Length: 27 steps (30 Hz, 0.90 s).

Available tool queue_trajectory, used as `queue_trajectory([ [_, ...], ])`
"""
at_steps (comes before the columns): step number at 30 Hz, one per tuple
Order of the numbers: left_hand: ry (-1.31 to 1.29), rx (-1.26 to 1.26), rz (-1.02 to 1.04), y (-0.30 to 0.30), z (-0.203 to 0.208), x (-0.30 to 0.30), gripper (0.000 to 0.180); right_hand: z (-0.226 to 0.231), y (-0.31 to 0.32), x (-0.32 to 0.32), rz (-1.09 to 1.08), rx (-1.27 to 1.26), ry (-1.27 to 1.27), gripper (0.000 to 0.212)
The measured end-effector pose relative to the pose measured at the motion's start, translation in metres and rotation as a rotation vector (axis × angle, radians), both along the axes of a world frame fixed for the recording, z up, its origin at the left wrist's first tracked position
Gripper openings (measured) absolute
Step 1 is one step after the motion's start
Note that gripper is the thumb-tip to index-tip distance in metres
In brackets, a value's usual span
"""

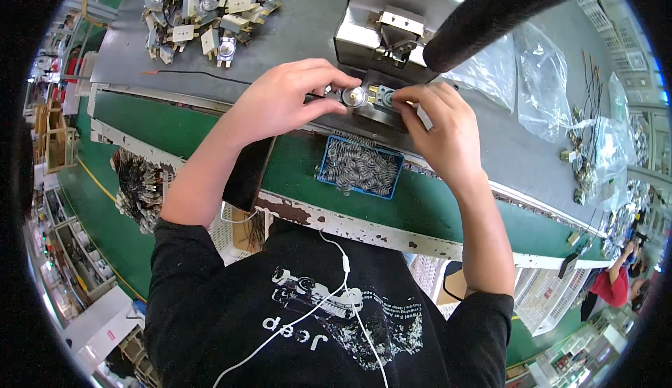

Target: Assembling small mechanical components using an electric screwdriver on a factory assembly line.

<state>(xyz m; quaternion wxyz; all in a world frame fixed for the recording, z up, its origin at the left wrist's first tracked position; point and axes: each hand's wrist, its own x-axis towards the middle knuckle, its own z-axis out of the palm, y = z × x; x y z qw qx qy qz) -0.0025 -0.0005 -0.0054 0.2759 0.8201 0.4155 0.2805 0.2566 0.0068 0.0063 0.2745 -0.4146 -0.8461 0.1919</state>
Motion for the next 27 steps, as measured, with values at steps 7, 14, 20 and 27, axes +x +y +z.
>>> queue_trajectory([
  [7,0.007,0.019,0.001,0.0,-0.003,-0.001,0.034,-0.006,0.003,-0.005,0.023,0.124,-0.063,0.017],
  [14,0.012,0.024,-0.005,0.001,-0.002,0.003,0.033,0.004,-0.005,-0.004,-0.101,0.112,0.018,0.021],
  [20,0.051,0.011,0.005,0.01,0.009,0.016,0.028,0.056,0.038,0.003,-0.12,0.603,0.649,0.066],
  [27,0.087,-0.043,-0.006,0.019,0.001,0.037,0.029,0.101,0.035,-0.026,-0.229,0.098,0.72,0.046],
])
